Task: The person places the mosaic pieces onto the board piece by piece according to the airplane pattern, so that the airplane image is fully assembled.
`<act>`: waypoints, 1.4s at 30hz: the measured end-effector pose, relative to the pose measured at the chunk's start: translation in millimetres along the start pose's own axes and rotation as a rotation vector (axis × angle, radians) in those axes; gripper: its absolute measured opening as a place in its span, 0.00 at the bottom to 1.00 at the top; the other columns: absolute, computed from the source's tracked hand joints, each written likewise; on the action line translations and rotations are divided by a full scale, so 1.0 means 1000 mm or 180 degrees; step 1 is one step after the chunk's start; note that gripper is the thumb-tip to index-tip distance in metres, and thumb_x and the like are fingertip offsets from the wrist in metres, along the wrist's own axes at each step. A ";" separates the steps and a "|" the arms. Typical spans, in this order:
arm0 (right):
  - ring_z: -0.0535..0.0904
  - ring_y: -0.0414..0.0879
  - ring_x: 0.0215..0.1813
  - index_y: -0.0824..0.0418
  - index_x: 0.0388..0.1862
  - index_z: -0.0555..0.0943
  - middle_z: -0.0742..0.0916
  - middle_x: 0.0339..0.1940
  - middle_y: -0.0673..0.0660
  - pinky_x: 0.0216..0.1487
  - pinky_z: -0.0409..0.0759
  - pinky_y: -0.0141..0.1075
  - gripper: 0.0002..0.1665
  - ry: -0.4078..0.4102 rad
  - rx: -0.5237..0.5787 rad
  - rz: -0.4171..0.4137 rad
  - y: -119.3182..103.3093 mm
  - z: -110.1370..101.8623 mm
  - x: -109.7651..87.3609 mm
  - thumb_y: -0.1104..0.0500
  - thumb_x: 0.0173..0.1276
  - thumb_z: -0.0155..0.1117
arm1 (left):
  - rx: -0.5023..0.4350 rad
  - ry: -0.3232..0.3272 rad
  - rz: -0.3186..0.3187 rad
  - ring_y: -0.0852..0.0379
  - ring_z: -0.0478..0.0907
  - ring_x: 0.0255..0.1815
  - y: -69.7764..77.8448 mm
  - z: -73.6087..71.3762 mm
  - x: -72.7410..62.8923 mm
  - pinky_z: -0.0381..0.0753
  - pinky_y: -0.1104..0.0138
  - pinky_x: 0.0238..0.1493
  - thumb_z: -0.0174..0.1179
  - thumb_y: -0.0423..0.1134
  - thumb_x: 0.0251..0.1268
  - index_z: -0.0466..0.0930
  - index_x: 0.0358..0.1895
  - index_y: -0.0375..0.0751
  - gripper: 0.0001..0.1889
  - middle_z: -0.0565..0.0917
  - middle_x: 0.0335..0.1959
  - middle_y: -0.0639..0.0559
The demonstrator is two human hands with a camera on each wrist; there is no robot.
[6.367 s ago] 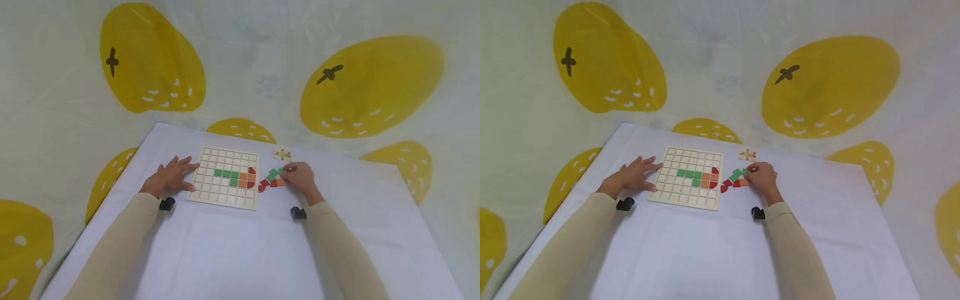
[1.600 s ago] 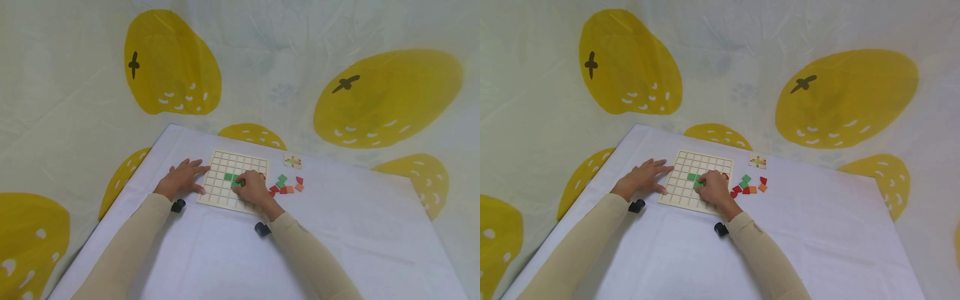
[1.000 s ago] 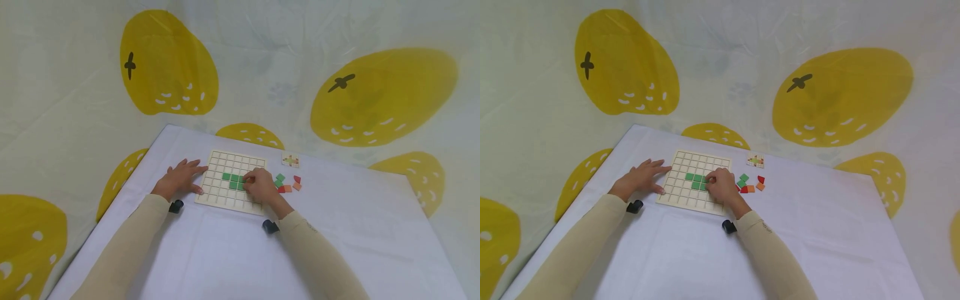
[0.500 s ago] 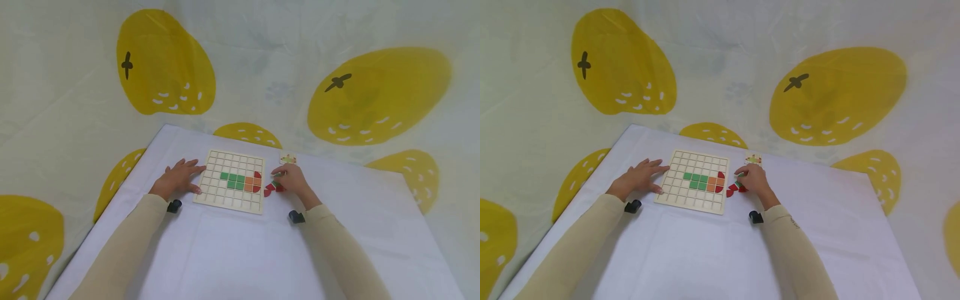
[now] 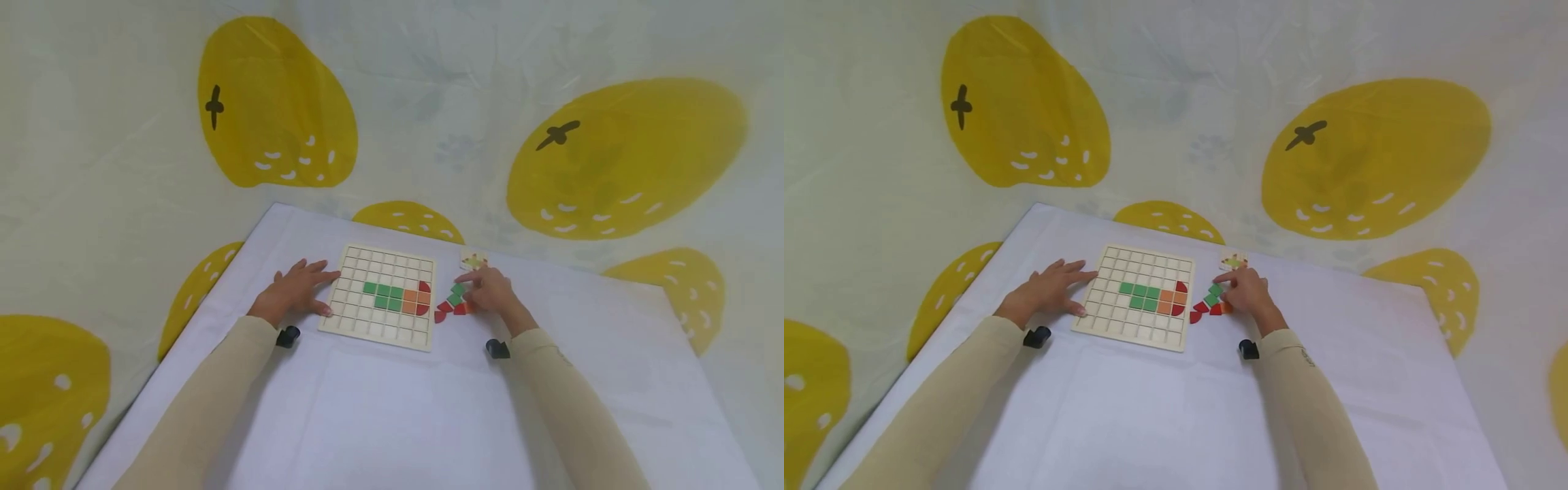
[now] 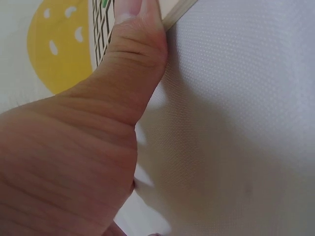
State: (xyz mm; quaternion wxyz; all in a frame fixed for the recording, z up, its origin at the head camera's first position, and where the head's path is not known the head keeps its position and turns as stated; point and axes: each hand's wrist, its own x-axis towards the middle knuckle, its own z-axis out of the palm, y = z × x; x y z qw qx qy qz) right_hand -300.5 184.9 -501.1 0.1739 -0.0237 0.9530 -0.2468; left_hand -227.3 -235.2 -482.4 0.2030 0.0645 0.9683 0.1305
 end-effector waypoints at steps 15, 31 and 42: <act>0.74 0.56 0.60 0.55 0.57 0.86 0.82 0.55 0.60 0.63 0.81 0.53 0.16 0.0094 -0.0012 -0.0472 0.011 0.009 -0.005 0.58 0.72 0.71 | 0.0012 0.0068 -0.0021 0.31 0.38 0.88 0.001 0.003 -0.001 0.43 0.22 0.76 0.74 0.61 0.56 0.57 0.83 0.66 0.51 0.49 0.89 0.49; 0.77 0.54 0.56 0.57 0.58 0.86 0.83 0.56 0.60 0.51 0.84 0.41 0.17 -0.0003 0.0365 -0.0410 -0.021 0.017 -0.023 0.56 0.72 0.70 | 0.0016 0.0086 -0.0020 0.31 0.38 0.88 -0.001 0.003 -0.002 0.44 0.21 0.75 0.73 0.61 0.56 0.57 0.83 0.67 0.50 0.49 0.89 0.49; 0.73 0.52 0.51 0.56 0.51 0.89 0.81 0.43 0.57 0.49 0.75 0.42 0.13 0.0173 0.0218 -0.0738 -0.037 0.036 -0.030 0.54 0.70 0.73 | -0.0010 0.0088 0.0007 0.31 0.38 0.88 0.001 0.003 -0.004 0.43 0.22 0.76 0.73 0.61 0.57 0.57 0.83 0.67 0.50 0.48 0.89 0.49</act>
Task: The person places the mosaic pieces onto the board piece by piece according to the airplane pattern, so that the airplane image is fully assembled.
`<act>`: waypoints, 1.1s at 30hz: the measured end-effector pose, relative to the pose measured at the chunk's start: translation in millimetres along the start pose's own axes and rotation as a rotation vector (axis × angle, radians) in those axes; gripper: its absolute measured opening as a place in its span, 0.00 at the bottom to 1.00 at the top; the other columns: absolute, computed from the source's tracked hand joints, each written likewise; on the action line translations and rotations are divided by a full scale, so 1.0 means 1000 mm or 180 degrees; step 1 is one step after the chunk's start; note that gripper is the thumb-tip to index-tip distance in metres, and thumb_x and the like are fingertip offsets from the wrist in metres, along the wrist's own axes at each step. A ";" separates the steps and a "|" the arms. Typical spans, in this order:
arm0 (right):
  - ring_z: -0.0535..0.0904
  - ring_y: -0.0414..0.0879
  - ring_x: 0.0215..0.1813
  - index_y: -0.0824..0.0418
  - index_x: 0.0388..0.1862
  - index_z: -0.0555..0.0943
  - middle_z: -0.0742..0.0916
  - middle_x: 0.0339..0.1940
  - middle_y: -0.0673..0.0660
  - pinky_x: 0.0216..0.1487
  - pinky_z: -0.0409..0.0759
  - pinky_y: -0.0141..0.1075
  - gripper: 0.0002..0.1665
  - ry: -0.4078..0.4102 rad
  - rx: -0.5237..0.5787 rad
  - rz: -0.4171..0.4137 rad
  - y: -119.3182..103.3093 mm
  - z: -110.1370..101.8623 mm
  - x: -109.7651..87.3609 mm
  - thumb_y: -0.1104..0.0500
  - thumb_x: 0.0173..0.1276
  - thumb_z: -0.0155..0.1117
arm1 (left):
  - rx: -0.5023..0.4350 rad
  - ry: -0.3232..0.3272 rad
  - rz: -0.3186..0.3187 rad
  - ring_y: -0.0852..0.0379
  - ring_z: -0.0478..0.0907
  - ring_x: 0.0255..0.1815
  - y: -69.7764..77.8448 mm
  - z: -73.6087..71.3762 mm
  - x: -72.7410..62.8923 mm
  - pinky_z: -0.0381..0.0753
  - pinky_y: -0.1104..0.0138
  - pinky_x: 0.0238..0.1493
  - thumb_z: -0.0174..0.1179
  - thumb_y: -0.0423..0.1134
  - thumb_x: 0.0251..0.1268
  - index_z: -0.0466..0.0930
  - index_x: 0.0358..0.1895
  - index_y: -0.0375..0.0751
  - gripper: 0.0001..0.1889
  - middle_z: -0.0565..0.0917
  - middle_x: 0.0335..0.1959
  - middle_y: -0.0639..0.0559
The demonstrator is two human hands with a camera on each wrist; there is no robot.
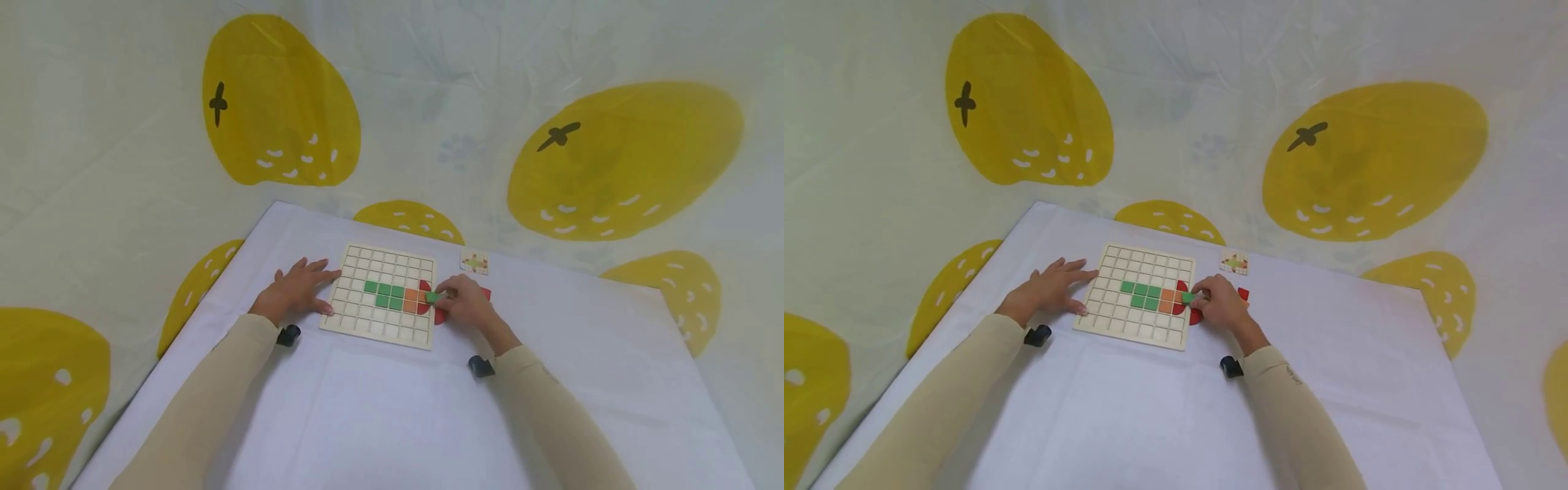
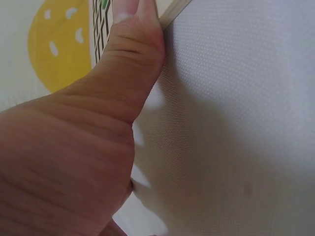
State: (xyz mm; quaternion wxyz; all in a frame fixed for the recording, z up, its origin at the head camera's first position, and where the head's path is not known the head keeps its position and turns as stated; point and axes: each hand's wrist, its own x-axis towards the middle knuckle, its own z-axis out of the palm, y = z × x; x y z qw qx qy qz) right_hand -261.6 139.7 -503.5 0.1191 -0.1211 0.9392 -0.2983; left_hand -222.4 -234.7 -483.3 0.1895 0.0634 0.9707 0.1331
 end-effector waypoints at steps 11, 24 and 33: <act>0.74 0.51 0.49 0.54 0.54 0.89 0.80 0.42 0.57 0.47 0.76 0.40 0.15 0.0014 0.0046 0.0067 -0.007 0.013 -0.001 0.55 0.70 0.73 | -0.0009 -0.0024 -0.0018 0.32 0.38 0.88 0.003 0.000 -0.001 0.42 0.22 0.76 0.73 0.62 0.57 0.56 0.83 0.67 0.51 0.49 0.89 0.49; 0.74 0.50 0.47 0.57 0.53 0.89 0.81 0.41 0.55 0.43 0.74 0.39 0.16 -0.0030 -0.0039 -0.0076 -0.024 0.022 -0.003 0.54 0.69 0.74 | 0.0000 -0.0051 -0.0056 0.32 0.37 0.88 0.002 -0.001 0.001 0.42 0.22 0.77 0.73 0.62 0.57 0.57 0.83 0.68 0.50 0.48 0.89 0.50; 0.74 0.51 0.48 0.59 0.53 0.89 0.83 0.43 0.56 0.48 0.75 0.40 0.15 -0.0004 -0.0042 -0.0277 -0.032 0.027 -0.003 0.57 0.69 0.75 | 0.0000 -0.0041 -0.0037 0.32 0.37 0.88 0.001 -0.001 0.002 0.42 0.22 0.76 0.73 0.62 0.57 0.57 0.83 0.68 0.50 0.49 0.89 0.50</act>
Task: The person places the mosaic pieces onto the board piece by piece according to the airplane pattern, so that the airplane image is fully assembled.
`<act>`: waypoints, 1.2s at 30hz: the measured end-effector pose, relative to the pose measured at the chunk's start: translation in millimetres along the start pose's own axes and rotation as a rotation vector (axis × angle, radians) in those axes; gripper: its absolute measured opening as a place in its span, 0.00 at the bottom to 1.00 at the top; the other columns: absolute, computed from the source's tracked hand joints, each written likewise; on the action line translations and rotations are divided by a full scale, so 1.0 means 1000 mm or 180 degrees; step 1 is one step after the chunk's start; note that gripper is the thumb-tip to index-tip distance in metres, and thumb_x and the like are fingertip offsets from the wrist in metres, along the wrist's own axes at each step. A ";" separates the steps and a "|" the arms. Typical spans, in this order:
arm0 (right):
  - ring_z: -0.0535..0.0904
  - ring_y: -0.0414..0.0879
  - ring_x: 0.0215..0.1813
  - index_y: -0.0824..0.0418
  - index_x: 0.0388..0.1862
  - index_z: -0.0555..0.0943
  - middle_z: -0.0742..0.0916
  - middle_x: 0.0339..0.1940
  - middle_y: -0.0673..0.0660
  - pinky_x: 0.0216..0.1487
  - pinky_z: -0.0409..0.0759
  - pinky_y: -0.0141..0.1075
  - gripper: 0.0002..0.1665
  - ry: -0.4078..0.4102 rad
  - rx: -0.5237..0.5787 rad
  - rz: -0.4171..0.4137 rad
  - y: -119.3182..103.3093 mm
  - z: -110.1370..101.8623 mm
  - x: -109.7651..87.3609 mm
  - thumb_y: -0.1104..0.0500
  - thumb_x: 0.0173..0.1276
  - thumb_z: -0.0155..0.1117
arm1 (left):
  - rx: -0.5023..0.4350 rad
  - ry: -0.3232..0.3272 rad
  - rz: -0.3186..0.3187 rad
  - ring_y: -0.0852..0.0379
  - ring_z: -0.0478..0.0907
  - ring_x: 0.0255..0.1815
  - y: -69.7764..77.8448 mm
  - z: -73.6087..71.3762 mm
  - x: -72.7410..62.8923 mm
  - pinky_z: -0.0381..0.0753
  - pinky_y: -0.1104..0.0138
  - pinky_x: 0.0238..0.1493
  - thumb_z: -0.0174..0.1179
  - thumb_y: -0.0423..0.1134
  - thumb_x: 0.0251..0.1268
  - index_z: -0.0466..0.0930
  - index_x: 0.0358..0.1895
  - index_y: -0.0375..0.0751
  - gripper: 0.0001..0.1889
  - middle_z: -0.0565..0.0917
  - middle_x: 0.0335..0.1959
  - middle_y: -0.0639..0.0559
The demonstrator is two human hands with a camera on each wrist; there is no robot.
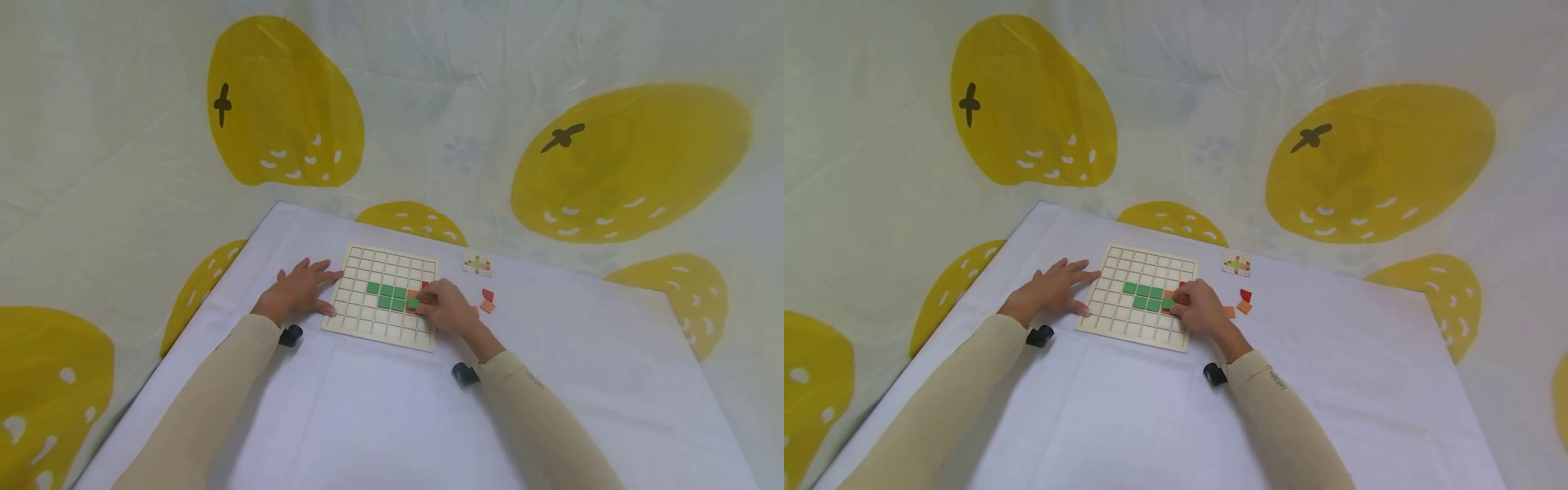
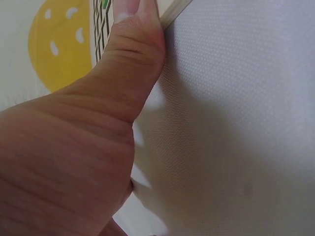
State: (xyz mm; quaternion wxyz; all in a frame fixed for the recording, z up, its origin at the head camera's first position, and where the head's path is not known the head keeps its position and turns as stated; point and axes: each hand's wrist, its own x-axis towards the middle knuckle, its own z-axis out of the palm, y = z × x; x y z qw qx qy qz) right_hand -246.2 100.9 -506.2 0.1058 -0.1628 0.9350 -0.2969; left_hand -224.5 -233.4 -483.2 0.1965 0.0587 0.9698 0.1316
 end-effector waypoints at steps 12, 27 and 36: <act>0.75 0.49 0.46 0.59 0.52 0.89 0.84 0.44 0.55 0.47 0.76 0.39 0.13 -0.0013 0.0123 -0.0086 -0.018 0.007 0.003 0.59 0.70 0.73 | -0.0022 0.0008 0.0071 0.32 0.38 0.88 -0.002 0.001 0.000 0.42 0.22 0.76 0.72 0.62 0.57 0.57 0.83 0.67 0.50 0.49 0.89 0.49; 0.72 0.48 0.42 0.59 0.47 0.90 0.81 0.33 0.54 0.40 0.71 0.38 0.10 0.0054 -0.0047 -0.0335 -0.040 0.018 0.008 0.59 0.68 0.73 | -0.0073 0.0003 0.0065 0.34 0.37 0.89 -0.005 0.001 0.003 0.41 0.22 0.77 0.74 0.62 0.56 0.57 0.83 0.69 0.51 0.49 0.89 0.51; 0.73 0.48 0.43 0.57 0.47 0.91 0.84 0.37 0.53 0.42 0.73 0.38 0.11 0.0001 -0.0059 -0.0349 -0.051 0.026 0.011 0.58 0.68 0.74 | -0.0056 -0.0021 0.0061 0.33 0.37 0.88 -0.005 0.002 0.002 0.41 0.22 0.76 0.73 0.62 0.57 0.56 0.83 0.68 0.51 0.48 0.89 0.50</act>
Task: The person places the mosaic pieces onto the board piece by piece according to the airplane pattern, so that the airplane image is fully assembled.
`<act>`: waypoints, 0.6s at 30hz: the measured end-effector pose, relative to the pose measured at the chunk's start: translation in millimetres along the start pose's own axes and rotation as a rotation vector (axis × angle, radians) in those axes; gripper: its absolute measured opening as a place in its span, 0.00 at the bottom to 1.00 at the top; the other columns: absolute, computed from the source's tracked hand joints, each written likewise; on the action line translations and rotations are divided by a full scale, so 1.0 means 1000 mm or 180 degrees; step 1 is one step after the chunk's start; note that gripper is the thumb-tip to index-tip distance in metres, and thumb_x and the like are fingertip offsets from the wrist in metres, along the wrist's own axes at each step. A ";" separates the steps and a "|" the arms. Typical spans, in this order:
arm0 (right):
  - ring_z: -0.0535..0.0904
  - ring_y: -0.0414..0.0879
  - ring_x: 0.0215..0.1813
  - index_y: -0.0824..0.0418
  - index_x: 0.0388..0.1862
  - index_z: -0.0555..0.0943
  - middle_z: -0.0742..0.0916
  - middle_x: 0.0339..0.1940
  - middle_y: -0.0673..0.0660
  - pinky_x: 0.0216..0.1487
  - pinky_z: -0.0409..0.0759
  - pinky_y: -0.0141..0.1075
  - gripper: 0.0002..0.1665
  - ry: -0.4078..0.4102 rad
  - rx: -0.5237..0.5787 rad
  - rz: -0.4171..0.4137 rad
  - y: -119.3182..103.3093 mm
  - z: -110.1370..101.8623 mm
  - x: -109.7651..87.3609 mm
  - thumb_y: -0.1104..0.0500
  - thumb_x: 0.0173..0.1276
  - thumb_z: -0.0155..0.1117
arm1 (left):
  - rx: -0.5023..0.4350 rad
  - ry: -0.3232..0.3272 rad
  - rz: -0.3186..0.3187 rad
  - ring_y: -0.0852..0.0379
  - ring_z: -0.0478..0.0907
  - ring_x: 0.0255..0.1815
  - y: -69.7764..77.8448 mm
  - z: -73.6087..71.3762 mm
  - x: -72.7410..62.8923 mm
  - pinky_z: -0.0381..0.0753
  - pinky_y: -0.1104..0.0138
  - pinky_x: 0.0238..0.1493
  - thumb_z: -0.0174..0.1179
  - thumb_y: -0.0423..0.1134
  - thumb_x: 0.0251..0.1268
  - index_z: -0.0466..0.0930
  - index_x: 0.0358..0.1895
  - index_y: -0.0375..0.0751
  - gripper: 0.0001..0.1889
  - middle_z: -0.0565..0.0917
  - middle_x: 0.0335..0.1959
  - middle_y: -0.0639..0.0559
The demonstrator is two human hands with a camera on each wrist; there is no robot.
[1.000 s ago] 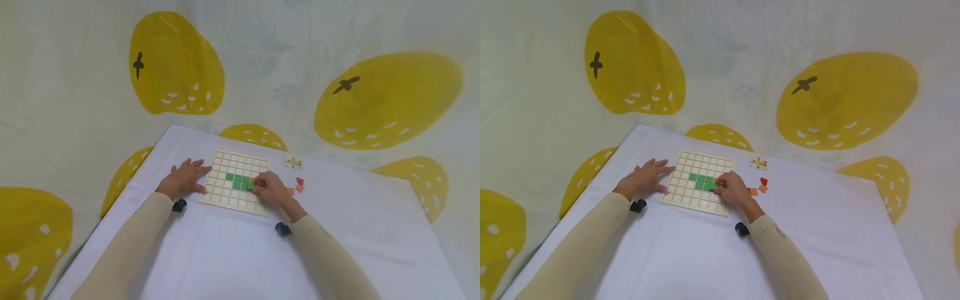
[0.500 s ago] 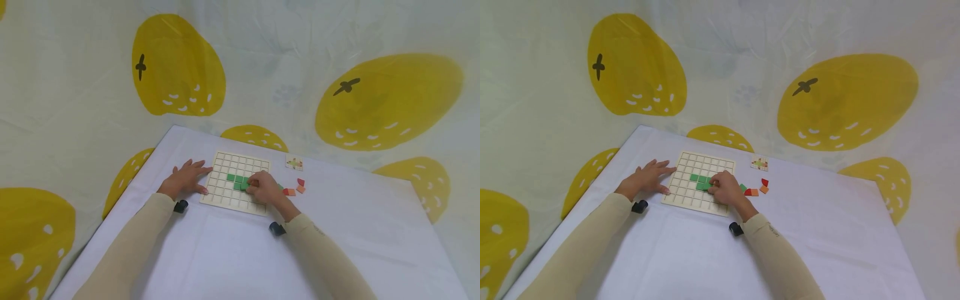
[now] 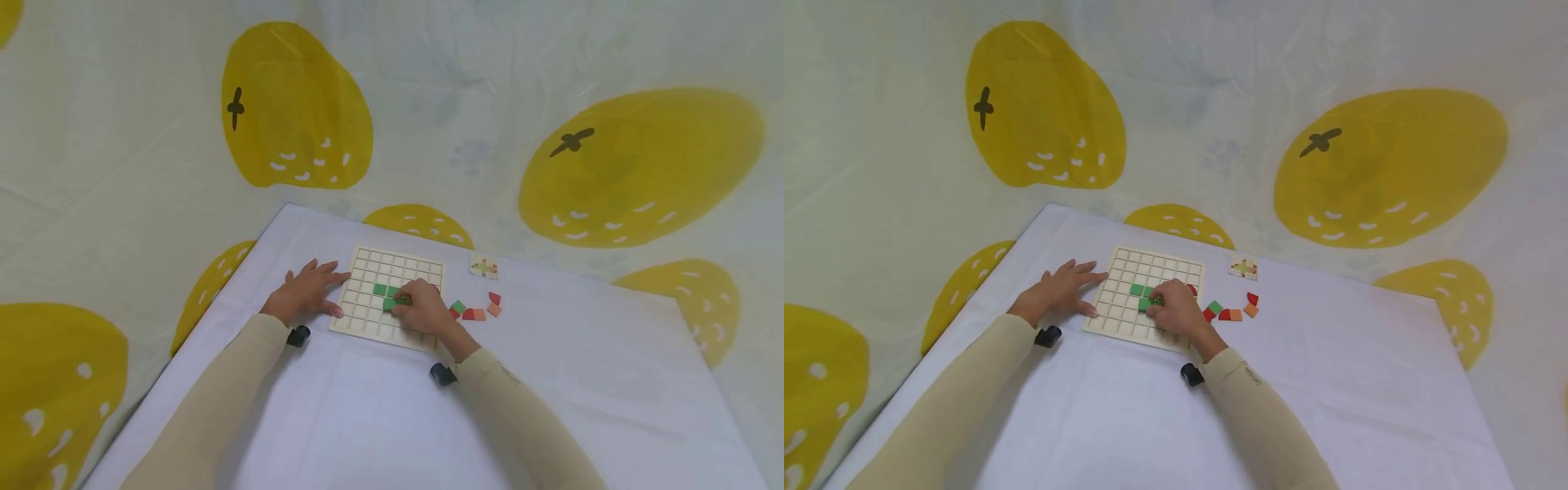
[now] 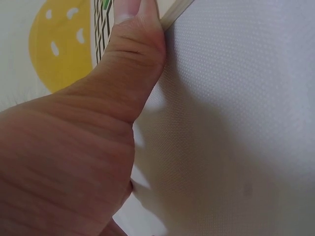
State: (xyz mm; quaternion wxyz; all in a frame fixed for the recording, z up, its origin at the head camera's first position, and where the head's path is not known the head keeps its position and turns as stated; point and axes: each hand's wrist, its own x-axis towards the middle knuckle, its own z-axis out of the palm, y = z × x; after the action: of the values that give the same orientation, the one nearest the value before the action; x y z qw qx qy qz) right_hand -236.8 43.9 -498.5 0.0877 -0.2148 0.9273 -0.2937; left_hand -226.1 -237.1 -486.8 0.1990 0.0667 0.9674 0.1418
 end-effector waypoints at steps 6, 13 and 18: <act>0.74 0.48 0.48 0.55 0.51 0.90 0.84 0.44 0.52 0.47 0.77 0.39 0.14 -0.0085 0.0120 0.0236 -0.006 0.008 0.002 0.55 0.68 0.74 | 0.0005 -0.0015 -0.0013 0.33 0.37 0.88 -0.001 0.001 -0.001 0.41 0.22 0.77 0.73 0.62 0.57 0.56 0.83 0.68 0.51 0.48 0.89 0.50; 0.74 0.48 0.47 0.56 0.51 0.90 0.85 0.43 0.52 0.44 0.77 0.38 0.14 -0.0067 0.0060 0.0203 -0.011 0.013 0.004 0.55 0.68 0.75 | 0.0028 0.0001 -0.0006 0.33 0.37 0.88 0.000 0.000 -0.002 0.42 0.22 0.77 0.73 0.63 0.57 0.56 0.83 0.68 0.50 0.48 0.89 0.50; 0.75 0.47 0.47 0.57 0.51 0.90 0.87 0.43 0.52 0.45 0.78 0.38 0.14 -0.0018 -0.0016 0.0110 -0.015 0.014 0.006 0.55 0.68 0.74 | 0.0064 0.0016 0.0013 0.33 0.38 0.88 -0.001 0.000 -0.001 0.43 0.22 0.76 0.72 0.64 0.57 0.56 0.83 0.68 0.50 0.49 0.89 0.50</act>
State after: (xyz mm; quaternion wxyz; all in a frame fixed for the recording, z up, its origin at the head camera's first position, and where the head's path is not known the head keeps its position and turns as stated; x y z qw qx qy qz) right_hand -232.9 23.0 -501.6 0.0948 -0.1998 0.9314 -0.2891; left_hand -225.3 -238.1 -487.1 0.1956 0.0704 0.9691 0.1327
